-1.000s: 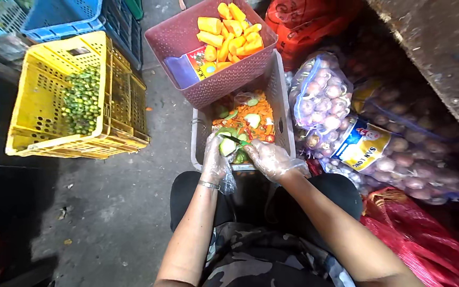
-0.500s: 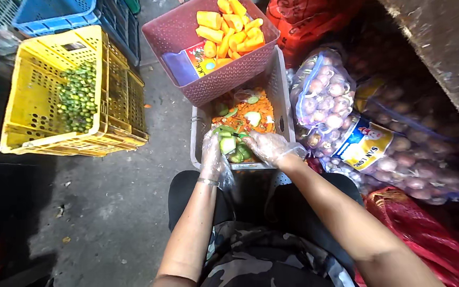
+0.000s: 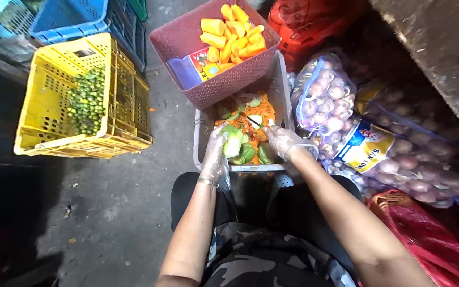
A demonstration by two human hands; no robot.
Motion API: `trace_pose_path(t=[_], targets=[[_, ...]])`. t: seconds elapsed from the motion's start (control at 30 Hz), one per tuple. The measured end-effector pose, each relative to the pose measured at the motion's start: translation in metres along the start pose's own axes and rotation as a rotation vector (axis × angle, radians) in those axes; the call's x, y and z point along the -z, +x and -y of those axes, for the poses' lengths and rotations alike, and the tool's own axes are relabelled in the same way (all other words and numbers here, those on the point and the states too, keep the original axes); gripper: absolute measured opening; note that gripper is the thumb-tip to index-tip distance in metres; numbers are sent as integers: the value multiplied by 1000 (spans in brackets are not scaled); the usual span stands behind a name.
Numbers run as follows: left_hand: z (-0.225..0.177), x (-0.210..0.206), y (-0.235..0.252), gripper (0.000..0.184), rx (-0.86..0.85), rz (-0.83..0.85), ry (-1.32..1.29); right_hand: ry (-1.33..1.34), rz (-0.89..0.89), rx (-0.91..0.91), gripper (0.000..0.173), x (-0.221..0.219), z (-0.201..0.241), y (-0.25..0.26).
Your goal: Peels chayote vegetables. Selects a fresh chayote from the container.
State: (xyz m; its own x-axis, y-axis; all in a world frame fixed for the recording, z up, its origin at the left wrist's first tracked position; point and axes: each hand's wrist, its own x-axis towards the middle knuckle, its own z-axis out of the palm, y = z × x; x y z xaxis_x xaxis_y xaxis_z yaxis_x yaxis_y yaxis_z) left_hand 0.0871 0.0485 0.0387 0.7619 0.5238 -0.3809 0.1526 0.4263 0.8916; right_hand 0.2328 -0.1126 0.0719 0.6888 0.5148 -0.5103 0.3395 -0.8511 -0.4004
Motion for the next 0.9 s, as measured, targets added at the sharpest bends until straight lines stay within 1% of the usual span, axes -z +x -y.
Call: trace_pose_path(t=[0.03, 0.07, 0.13, 0.17, 0.23, 0.33, 0.43, 0.53, 0.63, 0.7, 0.8, 0.83, 0.9], targets=[[0, -1, 2, 44, -43, 19, -11, 44, -104, 79, 56, 2, 3, -13], [0, -2, 1, 44, -70, 30, -26, 66, -166, 187, 51, 2, 3, -25], [-1, 0, -3, 45, -86, 55, -27, 22, -203, 399, 43, -3, 0, -43], [-3, 1, -4, 45, -90, 78, -25, -39, -183, 448, 42, -1, 0, -50], [-6, 2, -9, 47, -102, 128, -24, -123, -146, 462, 45, 4, 1, -56], [-4, 4, -10, 63, -132, 226, -46, -156, -128, 449, 46, 6, -2, -55], [-4, 2, -10, 69, -122, 213, -17, -165, -108, 467, 46, 7, -5, -56], [-3, -1, -10, 66, -90, 192, -3, -200, -90, 453, 46, 6, -6, -52], [-2, -3, -11, 63, -61, 191, 16, -225, -14, 427, 47, 10, -1, -41], [-1, -1, -9, 62, -38, 173, -45, -227, -47, 473, 46, 6, -2, -27], [-3, -1, -6, 53, 15, 119, -120, -232, -125, 535, 48, 3, 0, -10], [-5, -1, -6, 48, 30, 110, -152, -236, -120, 543, 49, 4, 3, -8], [-8, 0, -8, 42, 46, 118, -217, -268, -46, 558, 52, 12, 8, -5]])
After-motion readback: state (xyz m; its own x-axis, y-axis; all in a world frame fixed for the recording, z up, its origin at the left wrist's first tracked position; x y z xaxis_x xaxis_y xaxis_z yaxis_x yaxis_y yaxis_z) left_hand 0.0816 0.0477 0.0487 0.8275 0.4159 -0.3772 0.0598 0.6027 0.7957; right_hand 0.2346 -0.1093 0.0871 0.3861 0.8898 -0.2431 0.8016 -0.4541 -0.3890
